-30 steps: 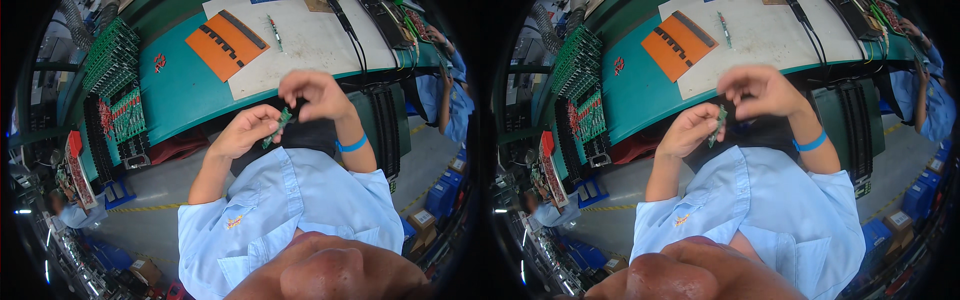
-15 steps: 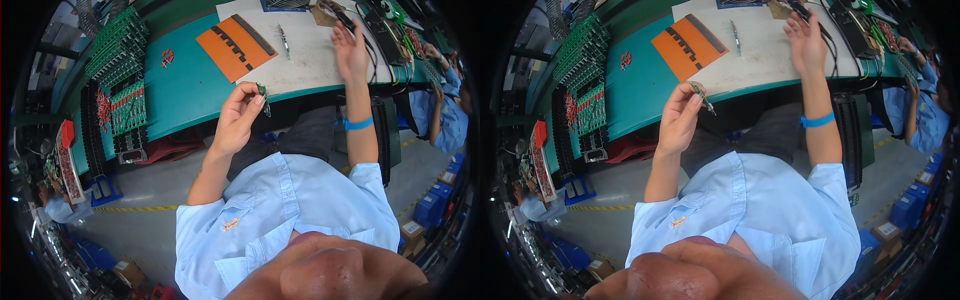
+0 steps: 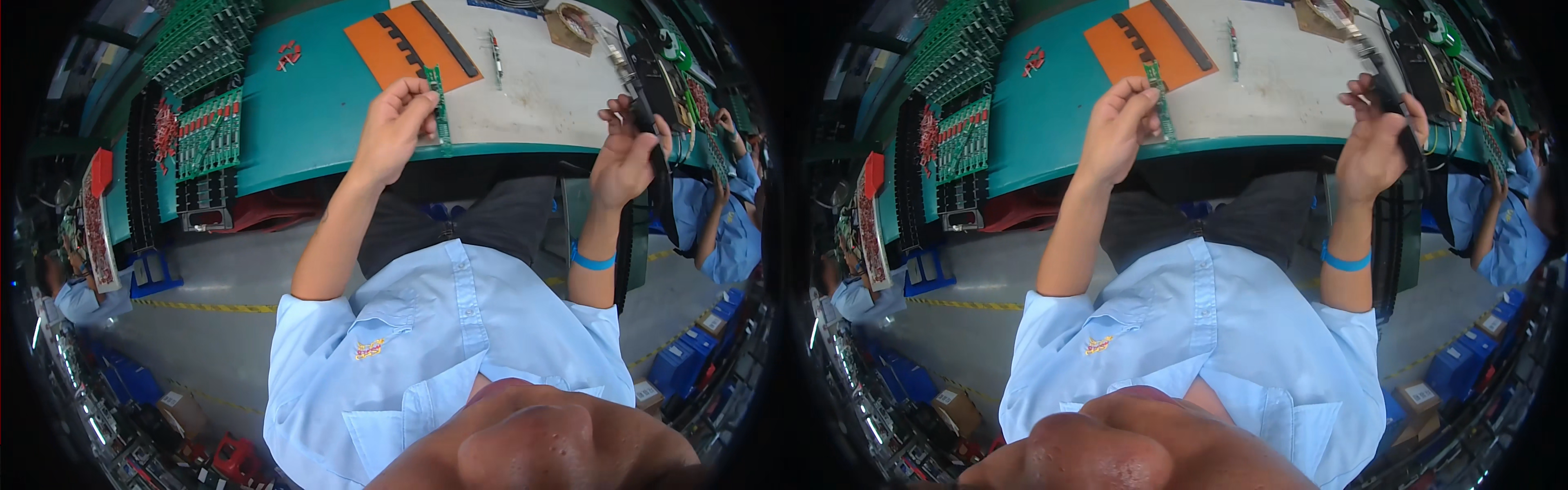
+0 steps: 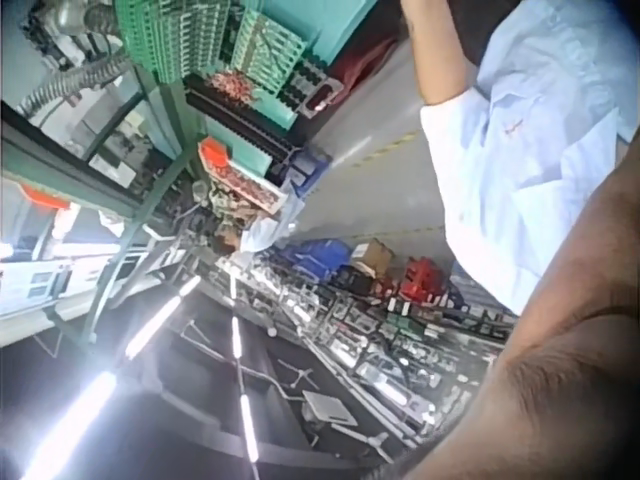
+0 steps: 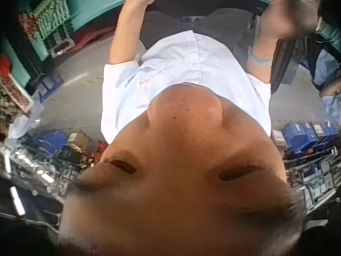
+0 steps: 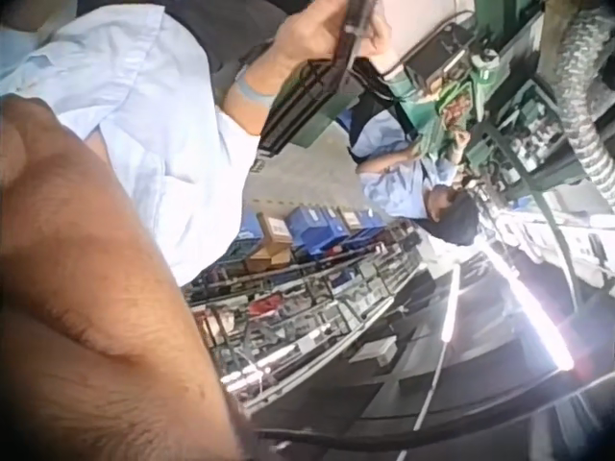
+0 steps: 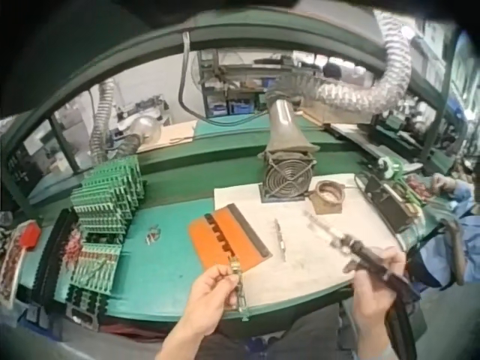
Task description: Soldering electronic components onto printed circuit boards at a manual assembly station.
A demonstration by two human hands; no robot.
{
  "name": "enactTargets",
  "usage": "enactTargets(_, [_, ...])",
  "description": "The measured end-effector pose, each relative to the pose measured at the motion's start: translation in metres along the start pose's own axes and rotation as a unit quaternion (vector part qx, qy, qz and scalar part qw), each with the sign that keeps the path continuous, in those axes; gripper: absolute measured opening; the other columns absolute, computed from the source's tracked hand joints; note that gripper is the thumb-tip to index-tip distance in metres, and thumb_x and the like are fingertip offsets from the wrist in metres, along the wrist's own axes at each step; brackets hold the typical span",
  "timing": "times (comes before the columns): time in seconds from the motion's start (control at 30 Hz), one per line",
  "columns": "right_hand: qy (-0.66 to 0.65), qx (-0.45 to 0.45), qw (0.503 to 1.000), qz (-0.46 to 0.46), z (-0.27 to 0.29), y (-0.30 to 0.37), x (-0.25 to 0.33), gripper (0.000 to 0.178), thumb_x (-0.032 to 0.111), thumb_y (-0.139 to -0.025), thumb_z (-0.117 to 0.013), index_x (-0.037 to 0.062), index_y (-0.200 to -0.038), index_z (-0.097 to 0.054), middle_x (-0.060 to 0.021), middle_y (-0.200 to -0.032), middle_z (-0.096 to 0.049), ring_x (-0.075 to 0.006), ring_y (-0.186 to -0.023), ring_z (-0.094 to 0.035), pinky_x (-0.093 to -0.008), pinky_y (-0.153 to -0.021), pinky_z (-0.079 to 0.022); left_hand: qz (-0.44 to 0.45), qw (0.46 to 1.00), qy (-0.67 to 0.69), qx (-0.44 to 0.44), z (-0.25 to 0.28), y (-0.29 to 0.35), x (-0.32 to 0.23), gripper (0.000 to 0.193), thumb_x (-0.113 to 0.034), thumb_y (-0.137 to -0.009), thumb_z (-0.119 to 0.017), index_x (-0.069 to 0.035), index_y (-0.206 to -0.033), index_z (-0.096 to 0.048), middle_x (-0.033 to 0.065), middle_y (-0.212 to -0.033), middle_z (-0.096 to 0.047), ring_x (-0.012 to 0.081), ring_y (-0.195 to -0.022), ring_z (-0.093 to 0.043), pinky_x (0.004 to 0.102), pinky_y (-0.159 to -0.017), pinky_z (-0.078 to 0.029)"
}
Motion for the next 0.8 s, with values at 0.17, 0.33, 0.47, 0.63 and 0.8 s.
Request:
enactTargets(0.17, [0.201,0.122,0.972,0.03,-0.029,0.037,0.015,0.053,0.0,-0.08,-0.073,0.0049,-0.127,-0.05,-0.0141,-0.097,-0.064,-0.025,-0.086,-0.064,-0.0317,-0.077,-0.051,0.015,1.0,-0.019,-0.004,0.003,-0.002,0.001,0.007,-0.006,-0.094,-0.058,0.0,-0.096,-0.061,0.0018,-0.073,-0.056,0.0072,-0.057,-0.05,0.0187,-0.054,-0.041])
enactTargets(0.33, [0.166,0.261,0.951,-0.004,-0.046,0.048,0.021,0.049,-0.007,-0.071,-0.074,-0.0012,-0.118,-0.063,-0.0149,-0.095,-0.067,-0.0224,-0.078,-0.062,-0.029,-0.072,-0.051,0.014,0.999,-0.037,-0.015,0.005,0.002,0.001,0.007,-0.005,-0.092,-0.058,0.001,-0.094,-0.062,0.0016,-0.072,-0.057,0.0068,-0.056,-0.049,0.0184,-0.053,-0.041])
enactTargets(0.47, [0.186,0.297,0.937,-0.02,-0.053,0.049,0.02,0.048,-0.008,-0.068,-0.075,-0.0029,-0.116,-0.066,-0.0157,-0.095,-0.069,-0.0214,-0.075,-0.061,-0.0277,-0.07,-0.05,0.011,0.998,-0.053,-0.013,0.003,0.001,0.0,0.008,-0.005,-0.091,-0.059,0.001,-0.094,-0.063,0.0018,-0.073,-0.057,0.0067,-0.056,-0.049,0.0182,-0.053,-0.041])
enactTargets(0.63, [0.196,0.288,0.937,-0.032,-0.054,0.05,0.017,0.048,-0.007,-0.068,-0.075,-0.0034,-0.116,-0.067,-0.0152,-0.093,-0.07,-0.0201,-0.073,-0.061,-0.0266,-0.067,-0.05,0.003,0.998,-0.057,-0.017,0.002,0.001,0.0,0.008,-0.006,-0.091,-0.06,0.001,-0.094,-0.063,0.0018,-0.074,-0.058,0.0067,-0.056,-0.049,0.0183,-0.053,-0.04])
enactTargets(0.8, [0.202,0.289,0.934,-0.05,-0.053,0.05,0.015,0.049,-0.007,-0.07,-0.075,-0.0031,-0.118,-0.066,-0.0134,-0.09,-0.07,-0.0185,-0.07,-0.06,-0.0252,-0.064,-0.049,0.001,0.998,-0.055,-0.019,0.002,0.001,0.001,0.009,-0.005,-0.09,-0.061,0.002,-0.095,-0.063,0.0019,-0.074,-0.058,0.0067,-0.056,-0.049,0.0183,-0.052,-0.04])
Point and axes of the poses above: each hand's wrist, its own y-axis away from the middle knuckle, its own z-axis out of the back of the hand, x = y × z, the point moved 2 cm from there along -y, towards the middle knuckle
